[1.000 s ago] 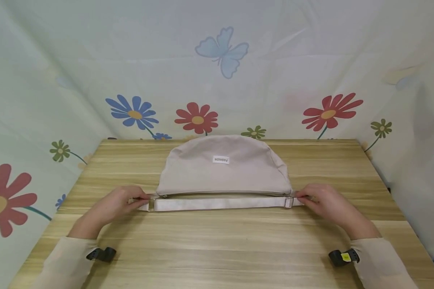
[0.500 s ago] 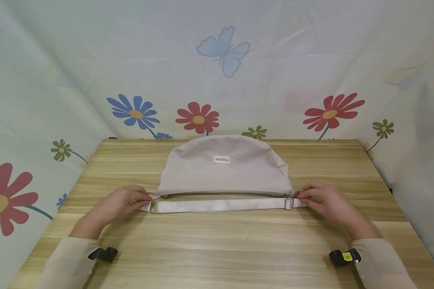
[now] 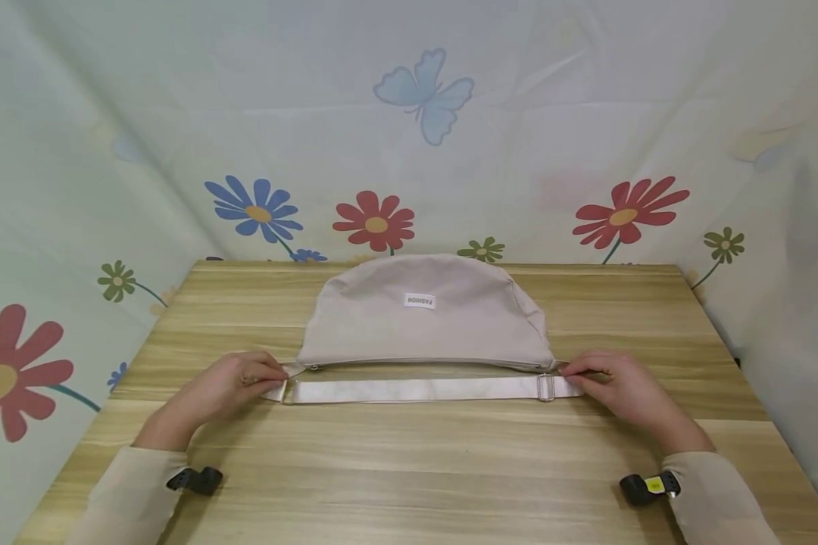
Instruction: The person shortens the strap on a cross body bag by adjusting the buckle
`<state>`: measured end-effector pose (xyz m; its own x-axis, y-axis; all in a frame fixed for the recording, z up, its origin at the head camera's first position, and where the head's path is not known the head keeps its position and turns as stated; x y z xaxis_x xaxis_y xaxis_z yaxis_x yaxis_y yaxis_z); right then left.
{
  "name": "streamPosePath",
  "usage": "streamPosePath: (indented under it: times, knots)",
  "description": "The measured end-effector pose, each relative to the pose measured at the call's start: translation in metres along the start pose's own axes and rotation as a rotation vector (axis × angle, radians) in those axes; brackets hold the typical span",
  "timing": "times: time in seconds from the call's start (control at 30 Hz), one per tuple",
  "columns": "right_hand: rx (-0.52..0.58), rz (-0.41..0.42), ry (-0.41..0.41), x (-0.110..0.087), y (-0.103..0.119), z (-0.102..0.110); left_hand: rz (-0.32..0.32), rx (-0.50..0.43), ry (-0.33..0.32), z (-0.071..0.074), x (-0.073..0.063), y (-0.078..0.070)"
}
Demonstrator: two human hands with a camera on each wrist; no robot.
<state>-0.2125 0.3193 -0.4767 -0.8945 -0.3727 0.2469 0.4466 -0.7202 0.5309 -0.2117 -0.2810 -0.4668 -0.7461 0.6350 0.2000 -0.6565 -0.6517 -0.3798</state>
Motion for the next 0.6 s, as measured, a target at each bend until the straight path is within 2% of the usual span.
streamPosePath:
  times: [0.13, 0.33, 0.43, 0.6]
  knots:
    - [-0.001, 0.015, -0.011, -0.001, 0.0, -0.001, 0.037, -0.072, -0.013, -0.001, -0.002, 0.003]
    - [-0.016, 0.019, -0.023, -0.001, 0.001, 0.0, 0.16, -0.201, -0.019, -0.004, -0.006, 0.013]
    - [-0.021, 0.015, -0.025, -0.001, 0.003, 0.0, 0.21, -0.227, -0.005, -0.003, -0.007, 0.014]
    - [-0.049, 0.06, -0.047, -0.001, 0.006, 0.0, 0.241, -0.214, 0.017, -0.001, -0.006, 0.012]
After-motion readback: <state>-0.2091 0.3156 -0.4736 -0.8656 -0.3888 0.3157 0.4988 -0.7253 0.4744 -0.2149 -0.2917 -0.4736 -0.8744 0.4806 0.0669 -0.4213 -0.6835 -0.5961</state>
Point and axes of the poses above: each hand's wrist, its own x-axis towards the middle knuckle, its own z-axis out of the back of the hand, y = z × x, the point moved 3 cm from there along x, towards the middle knuckle, and after that the axes turned 5 degrees about -z, right-handed, at the moved point
